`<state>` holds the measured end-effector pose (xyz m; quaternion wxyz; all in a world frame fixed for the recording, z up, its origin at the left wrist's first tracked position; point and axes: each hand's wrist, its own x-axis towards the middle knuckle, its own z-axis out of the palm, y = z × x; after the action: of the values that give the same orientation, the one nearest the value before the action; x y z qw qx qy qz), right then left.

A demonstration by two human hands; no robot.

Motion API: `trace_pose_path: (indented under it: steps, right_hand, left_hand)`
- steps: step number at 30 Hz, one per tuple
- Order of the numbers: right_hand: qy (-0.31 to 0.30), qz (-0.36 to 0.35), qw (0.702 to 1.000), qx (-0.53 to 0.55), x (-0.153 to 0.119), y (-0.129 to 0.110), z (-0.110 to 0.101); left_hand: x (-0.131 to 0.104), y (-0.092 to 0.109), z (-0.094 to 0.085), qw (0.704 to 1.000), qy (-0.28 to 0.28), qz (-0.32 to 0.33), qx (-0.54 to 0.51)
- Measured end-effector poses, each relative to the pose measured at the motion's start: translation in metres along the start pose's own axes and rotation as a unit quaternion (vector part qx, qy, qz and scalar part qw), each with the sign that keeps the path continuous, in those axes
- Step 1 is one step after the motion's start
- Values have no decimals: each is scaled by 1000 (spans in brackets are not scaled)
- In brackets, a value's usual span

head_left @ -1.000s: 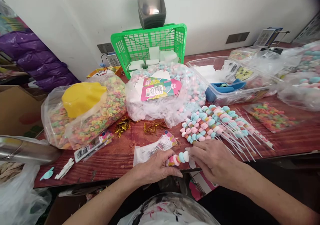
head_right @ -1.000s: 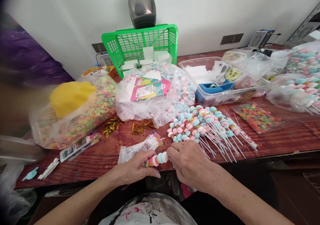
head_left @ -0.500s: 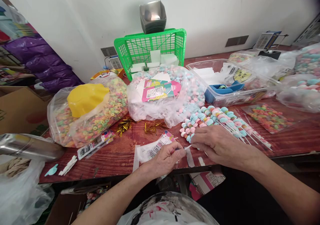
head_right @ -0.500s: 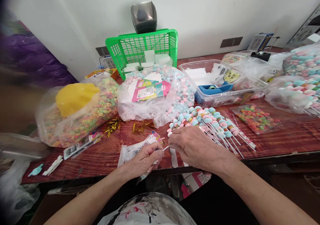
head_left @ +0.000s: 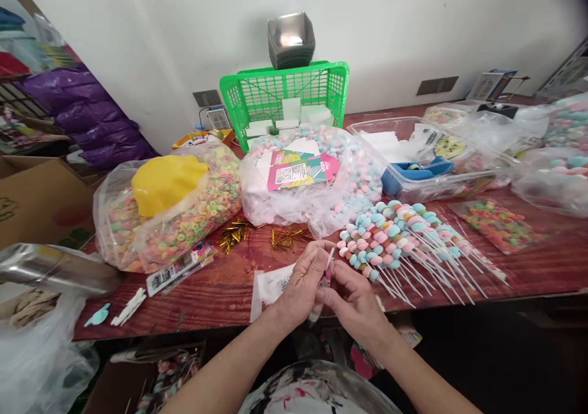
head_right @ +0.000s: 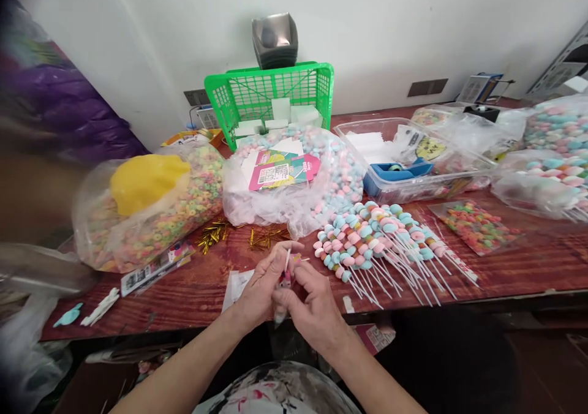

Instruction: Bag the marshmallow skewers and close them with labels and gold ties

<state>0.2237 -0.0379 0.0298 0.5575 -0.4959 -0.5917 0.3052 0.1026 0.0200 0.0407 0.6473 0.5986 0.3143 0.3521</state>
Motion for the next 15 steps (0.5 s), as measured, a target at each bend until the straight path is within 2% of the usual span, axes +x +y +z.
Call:
trace_pose_path:
  steps: [3,5,10,15]
  right_hand:
    - [26,-13,999,22,4,2,3]
    - [53,-26,998,25,5,4,1]
    - [75,-92,992,-48,-2,7,2]
    - [74,-122,986,-90,-6,3,3]
  left_hand:
    - [-10,-4,-4,995,-39,-17,-88]
    - [-17,-10,-8,993,-53,-18,-102]
    - [-28,-17,-18,998,-63,-26,-12]
    - [-29,-12,-17,991,-111,-21,72]
